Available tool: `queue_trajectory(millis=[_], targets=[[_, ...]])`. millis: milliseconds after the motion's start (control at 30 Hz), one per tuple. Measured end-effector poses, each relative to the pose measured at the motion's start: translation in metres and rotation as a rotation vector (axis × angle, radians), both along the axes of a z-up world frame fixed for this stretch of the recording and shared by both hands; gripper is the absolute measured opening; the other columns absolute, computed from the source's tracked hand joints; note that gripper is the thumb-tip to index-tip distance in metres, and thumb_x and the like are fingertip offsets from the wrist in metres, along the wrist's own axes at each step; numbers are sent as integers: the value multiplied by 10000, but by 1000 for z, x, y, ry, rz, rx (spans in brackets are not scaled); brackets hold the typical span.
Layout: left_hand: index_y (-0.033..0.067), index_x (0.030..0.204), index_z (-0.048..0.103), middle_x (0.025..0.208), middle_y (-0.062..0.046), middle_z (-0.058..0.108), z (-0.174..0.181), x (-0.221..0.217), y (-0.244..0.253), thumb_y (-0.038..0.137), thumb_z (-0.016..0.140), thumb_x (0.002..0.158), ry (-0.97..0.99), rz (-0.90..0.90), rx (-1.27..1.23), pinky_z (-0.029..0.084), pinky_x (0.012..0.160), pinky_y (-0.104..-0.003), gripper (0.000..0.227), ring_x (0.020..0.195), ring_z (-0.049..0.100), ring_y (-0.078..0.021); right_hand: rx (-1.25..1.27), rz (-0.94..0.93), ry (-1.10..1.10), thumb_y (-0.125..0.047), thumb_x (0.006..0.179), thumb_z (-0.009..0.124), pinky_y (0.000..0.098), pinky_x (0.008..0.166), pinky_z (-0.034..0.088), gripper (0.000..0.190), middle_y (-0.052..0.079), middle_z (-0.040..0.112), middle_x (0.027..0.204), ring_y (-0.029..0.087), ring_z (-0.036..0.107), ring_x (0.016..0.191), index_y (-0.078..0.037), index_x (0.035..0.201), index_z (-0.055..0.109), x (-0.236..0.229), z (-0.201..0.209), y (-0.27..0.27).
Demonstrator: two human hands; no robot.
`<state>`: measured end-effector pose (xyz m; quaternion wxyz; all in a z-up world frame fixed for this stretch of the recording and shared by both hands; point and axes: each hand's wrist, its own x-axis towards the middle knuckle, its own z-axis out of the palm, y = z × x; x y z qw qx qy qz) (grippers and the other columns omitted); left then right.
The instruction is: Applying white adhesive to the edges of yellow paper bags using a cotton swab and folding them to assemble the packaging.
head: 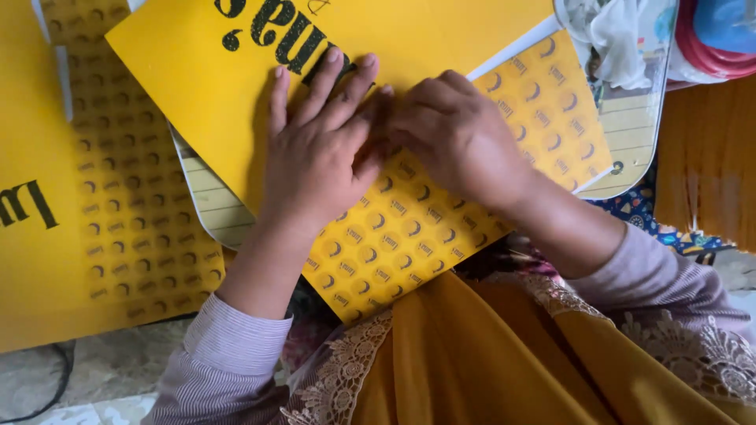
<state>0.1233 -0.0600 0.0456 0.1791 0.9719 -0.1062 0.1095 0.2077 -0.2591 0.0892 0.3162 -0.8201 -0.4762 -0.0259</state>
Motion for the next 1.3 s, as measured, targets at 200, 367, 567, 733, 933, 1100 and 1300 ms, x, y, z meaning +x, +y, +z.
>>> queue_trajectory(millis=[200, 367, 567, 733, 933, 1100, 1300], targets=[[125, 1470, 694, 1658, 12, 364, -7, -2, 1, 428, 629, 1082, 13, 2, -50, 14, 1214, -610, 496, 1544, 186, -233, -62, 8, -98, 37, 865, 791, 432, 868, 485, 159, 141, 674, 1043, 315, 606, 941, -6, 1017, 779, 21, -10, -25], [108, 1450, 695, 1614, -13, 442, -2, -1, 2, 385, 637, 1074, -44, -14, -87, 50, 1214, -598, 471, 1518, 253, -259, -130, -124, -214, 76, 955, 889, 366, 834, 491, 100, 102, 716, 1005, 246, 585, 848, 15, 1028, 859, 30, -6, -41], [94, 1278, 780, 1614, -17, 468, -1, -2, 0, 354, 731, 1023, -51, 6, -61, 56, 1210, -599, 367, 1524, 308, -281, -5, 42, -102, 64, 843, 773, 375, 768, 513, 134, 93, 670, 970, 260, 583, 815, -1, 959, 790, -8, -3, 14], [91, 1451, 686, 1651, -36, 388, -4, -3, 4, 429, 663, 1024, -21, -26, -37, 19, 1210, -616, 545, 1539, 224, -282, -47, 46, -147, 61, 840, 806, 388, 824, 513, 155, 92, 699, 996, 256, 614, 882, -12, 977, 800, 12, -9, -13], [94, 1467, 572, 1640, -41, 418, -3, -3, 2, 422, 640, 1029, 22, -28, -57, -3, 1194, -643, 550, 1532, 246, -300, -60, -51, -132, 53, 889, 842, 405, 858, 509, 99, 122, 723, 997, 281, 625, 893, 14, 980, 829, 20, -9, -29], [109, 1581, 319, 1670, -41, 382, 2, -2, 1, 333, 928, 846, 74, 14, -76, 46, 1232, -624, 981, 1558, 299, -251, 35, 82, 65, 67, 841, 725, 415, 845, 502, 156, 142, 679, 1012, 304, 615, 910, 5, 967, 795, -11, 1, 16], [230, 1642, 106, 1770, -43, 221, 1, -3, 1, 473, 929, 875, 151, 48, 37, 0, 1305, -574, 1151, 1668, 306, -227, -24, 149, -127, 13, 794, 838, 348, 767, 530, 153, 69, 673, 950, 222, 591, 820, -12, 938, 794, -3, -5, 13]])
